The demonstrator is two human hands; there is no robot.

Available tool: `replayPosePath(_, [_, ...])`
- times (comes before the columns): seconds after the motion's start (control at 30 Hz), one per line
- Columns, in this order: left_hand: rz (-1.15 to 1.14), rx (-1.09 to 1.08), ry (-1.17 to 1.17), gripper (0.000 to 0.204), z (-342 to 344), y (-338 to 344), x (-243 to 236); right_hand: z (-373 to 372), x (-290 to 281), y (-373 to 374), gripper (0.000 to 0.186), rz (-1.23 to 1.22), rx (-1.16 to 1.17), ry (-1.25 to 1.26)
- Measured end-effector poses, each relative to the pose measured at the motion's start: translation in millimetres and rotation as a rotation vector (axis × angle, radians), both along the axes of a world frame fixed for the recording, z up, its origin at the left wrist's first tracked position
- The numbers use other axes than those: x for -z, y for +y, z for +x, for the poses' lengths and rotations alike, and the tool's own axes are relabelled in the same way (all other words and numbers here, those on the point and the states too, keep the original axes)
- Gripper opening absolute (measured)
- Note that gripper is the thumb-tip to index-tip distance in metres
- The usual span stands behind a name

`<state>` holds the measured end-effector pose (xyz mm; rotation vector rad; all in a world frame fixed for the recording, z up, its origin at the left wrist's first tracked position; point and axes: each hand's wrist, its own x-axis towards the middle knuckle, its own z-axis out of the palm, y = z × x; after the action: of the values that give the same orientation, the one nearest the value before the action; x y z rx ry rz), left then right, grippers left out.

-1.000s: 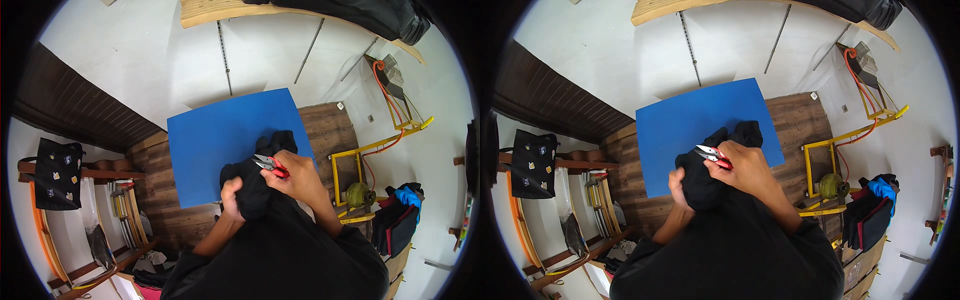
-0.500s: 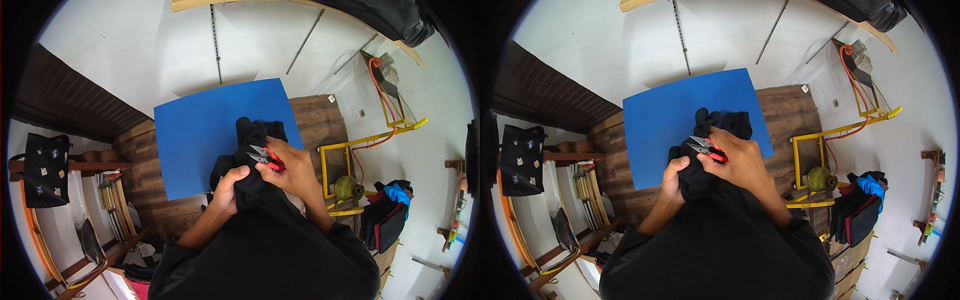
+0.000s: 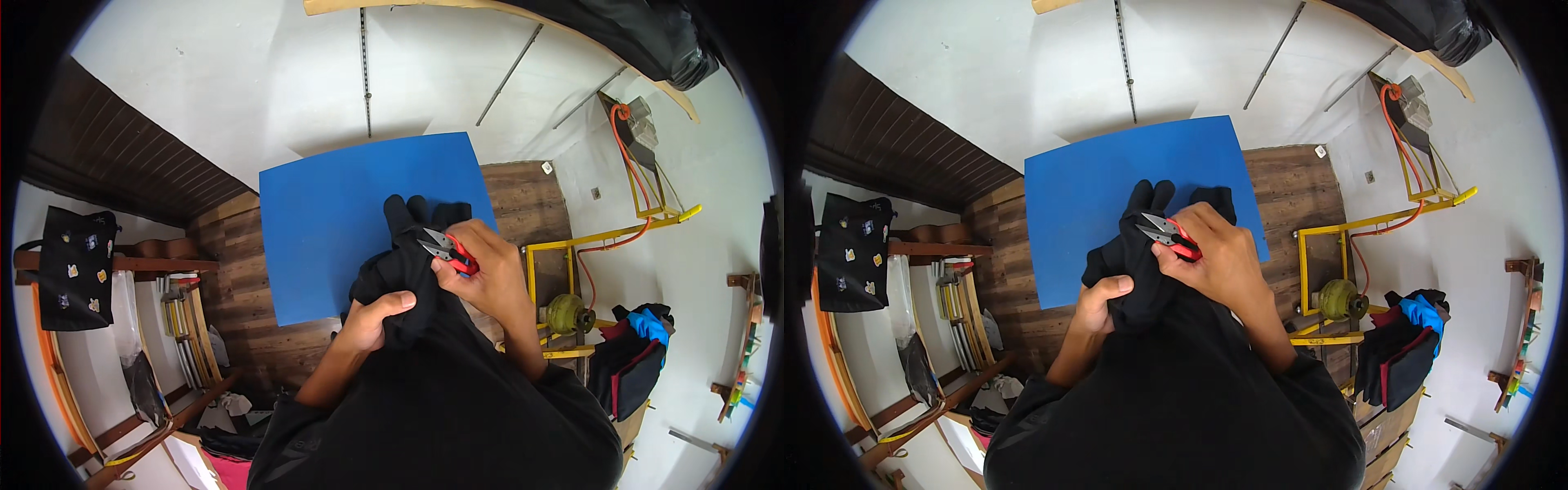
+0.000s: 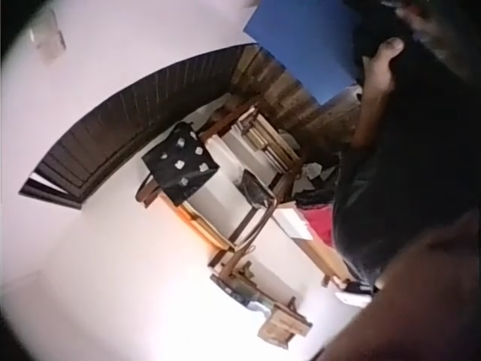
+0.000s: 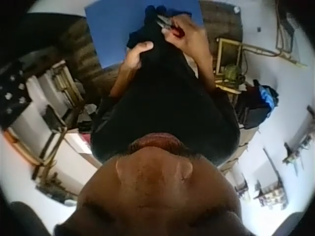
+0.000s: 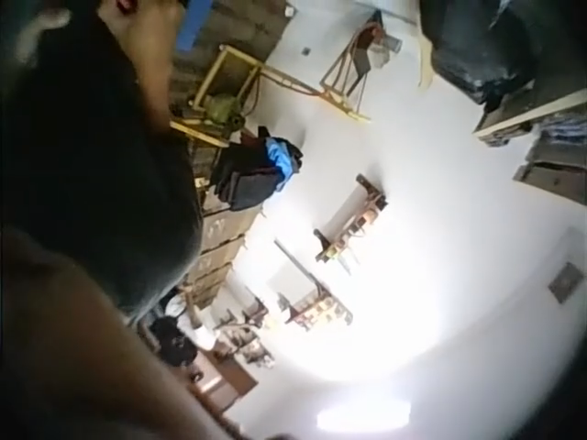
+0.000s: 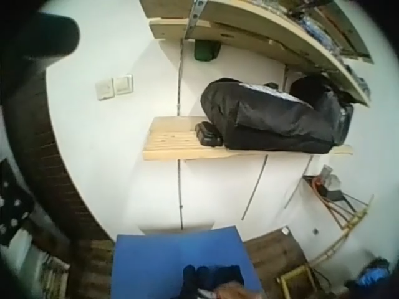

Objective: Trimming excess material from a black garment using pliers.

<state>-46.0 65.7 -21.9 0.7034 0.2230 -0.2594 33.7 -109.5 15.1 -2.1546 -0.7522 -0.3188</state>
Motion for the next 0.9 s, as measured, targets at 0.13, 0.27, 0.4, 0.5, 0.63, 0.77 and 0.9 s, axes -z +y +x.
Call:
replayPosePath(0.13, [0.193,0.051,-0.169,0.020,6,10,-5,-3,-4,1,0.022,-0.034,0.036,0.035])
replayPosePath(0.27, [0.207,-0.021,-0.296,0.015,12,4,-12,-1,-5,2,0.023,-0.038,0.039,-0.005])
replayPosePath(0.4, [0.320,-0.257,-0.245,0.022,20,-12,-15,-4,-2,7,0.024,-0.041,0.039,-0.013])
replayPosePath(0.5, [0.370,-0.242,-0.284,0.021,26,-10,-16,-6,-1,12,0.022,-0.003,0.046,-0.012])
replayPosePath(0.63, [0.351,-0.246,-0.321,0.020,28,-9,-18,-8,-1,15,0.021,-0.013,0.086,-0.071])
replayPosePath(0.77, [0.363,-0.274,-0.295,0.020,26,-11,-18,-9,0,17,0.022,0.026,0.091,-0.079])
replayPosePath(0.9, [0.338,-0.284,-0.261,0.022,24,-13,-17,-8,2,18,0.023,0.014,0.130,-0.120])
